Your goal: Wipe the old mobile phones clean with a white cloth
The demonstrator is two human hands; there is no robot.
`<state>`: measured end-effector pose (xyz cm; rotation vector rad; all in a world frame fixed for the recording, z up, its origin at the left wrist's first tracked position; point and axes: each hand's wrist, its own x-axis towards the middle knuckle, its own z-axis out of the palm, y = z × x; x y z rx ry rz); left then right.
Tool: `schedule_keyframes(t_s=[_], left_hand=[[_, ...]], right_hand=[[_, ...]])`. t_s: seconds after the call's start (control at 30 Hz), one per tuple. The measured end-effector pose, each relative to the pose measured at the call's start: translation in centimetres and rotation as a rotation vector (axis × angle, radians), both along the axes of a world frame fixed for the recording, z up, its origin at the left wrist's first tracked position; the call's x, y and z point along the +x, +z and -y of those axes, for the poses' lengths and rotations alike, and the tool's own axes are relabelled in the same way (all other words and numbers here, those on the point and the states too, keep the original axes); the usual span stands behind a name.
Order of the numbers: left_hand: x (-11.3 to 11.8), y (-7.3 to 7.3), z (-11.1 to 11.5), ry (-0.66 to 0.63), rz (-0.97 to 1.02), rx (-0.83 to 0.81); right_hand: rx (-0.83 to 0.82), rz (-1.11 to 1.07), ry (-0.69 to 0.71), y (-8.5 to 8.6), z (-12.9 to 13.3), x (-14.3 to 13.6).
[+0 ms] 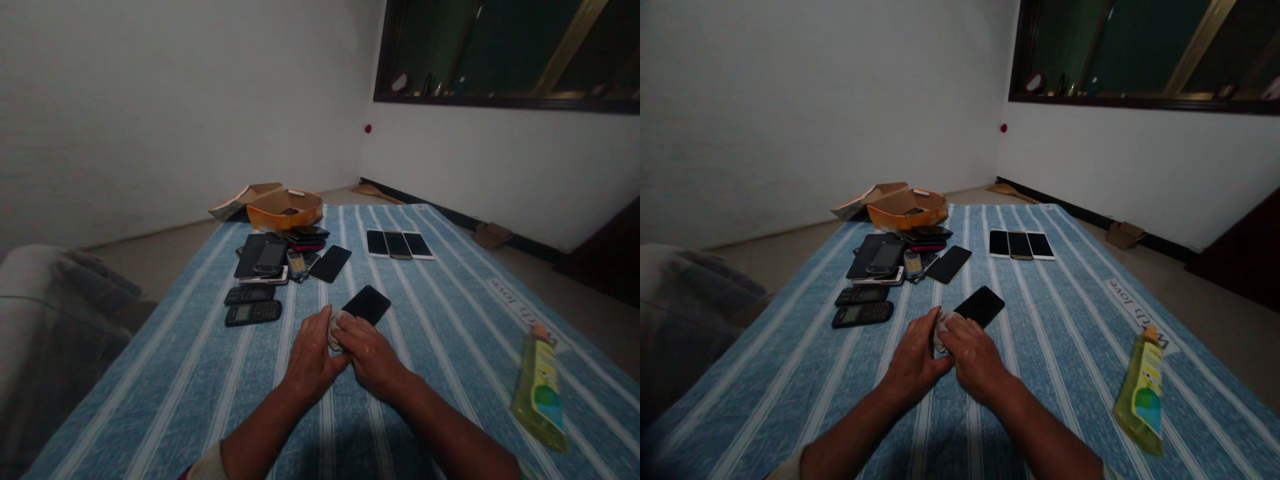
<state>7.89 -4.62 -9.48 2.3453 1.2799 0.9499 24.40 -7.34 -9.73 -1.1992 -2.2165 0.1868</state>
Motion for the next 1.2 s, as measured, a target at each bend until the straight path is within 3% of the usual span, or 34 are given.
schedule_keyframes(t_s=[0.13, 0.2, 0.43, 0.67, 0.8, 0.9, 1.1, 1.2], left_hand=[[0.0, 0.0, 0.1, 0.001, -0.007, -0.030], [0.0, 0.1, 0.1, 0.009, -0.005, -0.029], [0.0, -0.2, 0.1, 0.021, -0.006, -0.017], [0.0, -0.2, 0.1, 0.009, -0.027, 0.000], [0.0, 0.1, 0.0, -0.011, -0.050, 0.011], [0.1, 0.2, 0.0, -0.004, -0.058, 0.013], [0.1, 0.0, 0.0, 0.022, -0.042, 0.036], [0.1, -0.1, 0.0, 0.024, -0.039, 0.032]], right_hand=[[0.053, -0.006, -0.270, -1.4, -0.1, 2.7], [0.072, -0.014, -0.332, -1.8, -0.1, 3.1], [0.135, 0.022, -0.114, -2.1, 2.0, 0.8], [0.141, 0.041, -0.381, -2.2, -1.8, 4.9], [0.104, 0.017, -0.428, -1.4, -3.5, 5.3], [0.077, 0.001, -0.402, -1.2, -3.3, 4.2], [0.088, -0.001, -0.203, -1.4, -1.6, 2.1], [0.089, -0.001, -0.234, -1.2, -1.8, 2.3]])
